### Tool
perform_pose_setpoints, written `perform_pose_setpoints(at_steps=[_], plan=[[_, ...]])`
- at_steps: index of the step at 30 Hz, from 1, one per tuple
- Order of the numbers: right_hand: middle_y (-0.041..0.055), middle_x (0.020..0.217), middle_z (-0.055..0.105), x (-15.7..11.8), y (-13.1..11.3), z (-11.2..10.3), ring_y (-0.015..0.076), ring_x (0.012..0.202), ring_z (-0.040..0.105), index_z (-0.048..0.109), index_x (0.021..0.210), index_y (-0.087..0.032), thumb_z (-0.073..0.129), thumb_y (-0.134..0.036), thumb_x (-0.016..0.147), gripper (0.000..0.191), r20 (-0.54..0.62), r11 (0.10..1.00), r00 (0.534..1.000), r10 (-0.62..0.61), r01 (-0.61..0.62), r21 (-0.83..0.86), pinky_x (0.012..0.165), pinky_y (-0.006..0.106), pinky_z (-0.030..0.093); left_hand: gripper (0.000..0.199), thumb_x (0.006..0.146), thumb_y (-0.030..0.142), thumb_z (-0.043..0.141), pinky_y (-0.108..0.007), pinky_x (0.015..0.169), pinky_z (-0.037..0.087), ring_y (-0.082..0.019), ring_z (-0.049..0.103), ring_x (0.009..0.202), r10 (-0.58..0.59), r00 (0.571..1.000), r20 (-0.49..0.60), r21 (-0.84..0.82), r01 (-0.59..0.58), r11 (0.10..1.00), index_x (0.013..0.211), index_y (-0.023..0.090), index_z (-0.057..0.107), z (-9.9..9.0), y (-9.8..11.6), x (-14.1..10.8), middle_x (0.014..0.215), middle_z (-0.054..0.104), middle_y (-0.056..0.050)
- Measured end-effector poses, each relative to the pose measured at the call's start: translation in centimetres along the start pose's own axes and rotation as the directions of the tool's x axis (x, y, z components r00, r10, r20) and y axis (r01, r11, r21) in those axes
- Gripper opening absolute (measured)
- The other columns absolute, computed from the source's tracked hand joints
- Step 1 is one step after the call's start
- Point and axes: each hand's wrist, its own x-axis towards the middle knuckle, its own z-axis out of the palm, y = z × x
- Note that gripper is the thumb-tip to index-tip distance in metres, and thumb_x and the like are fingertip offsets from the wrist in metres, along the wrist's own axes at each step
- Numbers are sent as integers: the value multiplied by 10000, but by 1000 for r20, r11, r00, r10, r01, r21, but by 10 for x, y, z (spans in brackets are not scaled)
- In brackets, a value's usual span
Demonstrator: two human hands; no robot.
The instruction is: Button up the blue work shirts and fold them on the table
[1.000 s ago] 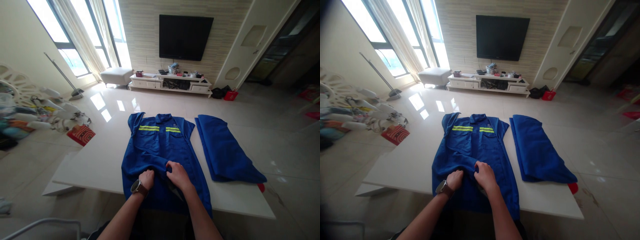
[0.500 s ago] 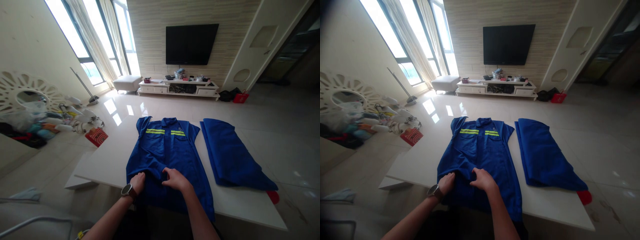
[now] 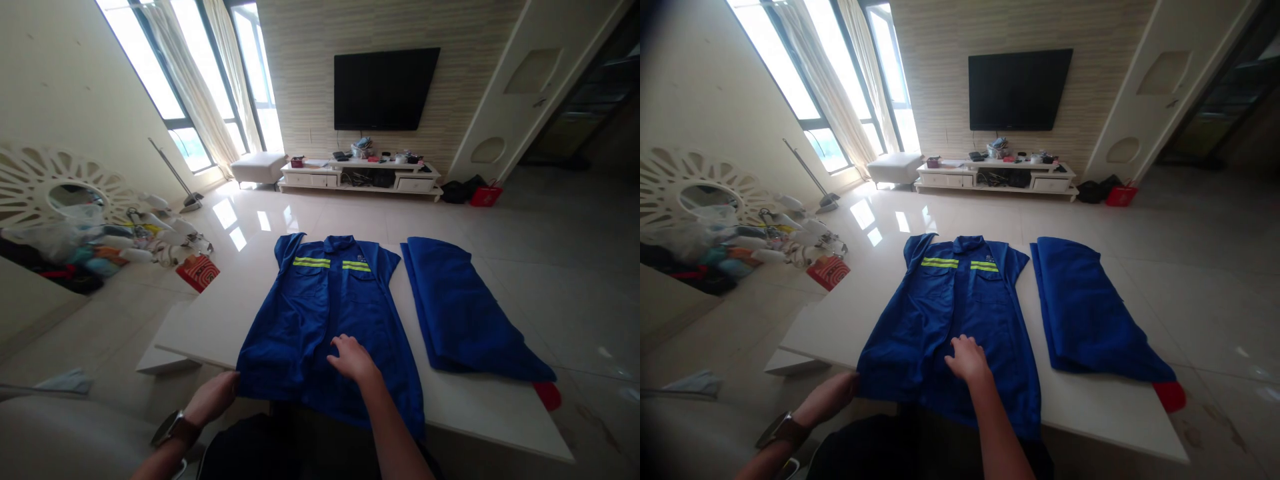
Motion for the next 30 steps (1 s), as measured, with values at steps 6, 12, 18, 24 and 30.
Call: perform_pose_setpoints(at_steps=[6, 12, 18, 24, 30], plan=[[126, 1668, 322, 10, -5, 20, 403, 1552, 212, 534, 1474, -237, 592, -384, 942, 555, 195, 977, 965, 174, -144, -158, 1146, 585, 367, 205, 900, 220, 475, -298, 894, 474, -204, 649, 1012, 262, 964, -46, -27, -264, 964, 1030, 222, 634, -10, 126, 54, 1068, 677, -58], [194, 1454, 589, 15, -10, 28, 365, 1326, 580, 632, 1368, -184, 604, -361, 926, 477, 241, 952, 939, 244, -185, -243, 1025, 478, 513, 467, 927, 227, 520, -357, 1166, 390, -241, 497, 1388, 308, 949, -66, -80, -312, 947, 1388, 164, 560, 37, 211, 113, 1476, 553, -135], [185, 1277, 709, 13, -14, 21, 347, 1199, 672, 728, 1231, -181, 566, -284, 900, 383, 244, 948, 937, 251, -187, -259, 950, 456, 550, 705, 984, 315, 470, -554, 1275, 172, -273, 106, 1599, 220, 948, 230, 89, -246, 965, 1645, 240, 237, 77, 197, 120, 1730, 156, -36], [173, 1223, 735, 12, -20, 17, 334, 1163, 689, 760, 1143, -175, 558, -248, 887, 334, 227, 956, 952, 204, -144, -256, 980, 453, 519, 900, 863, 303, 613, -545, 1254, 249, -302, 116, 1595, 195, 897, 396, 212, -296, 931, 1658, 230, 197, 71, 194, 85, 1730, 122, -75], [125, 1299, 688, 14, -20, 10, 302, 1267, 595, 677, 1232, -212, 484, -279, 948, 350, 49, 970, 991, 128, -115, -212, 1046, 459, 453, 1054, 730, 489, 759, -514, 1205, 359, -397, 228, 1555, 177, 776, 605, 156, -334, 930, 1620, 136, 318, 59, 214, 42, 1687, 236, -204]])
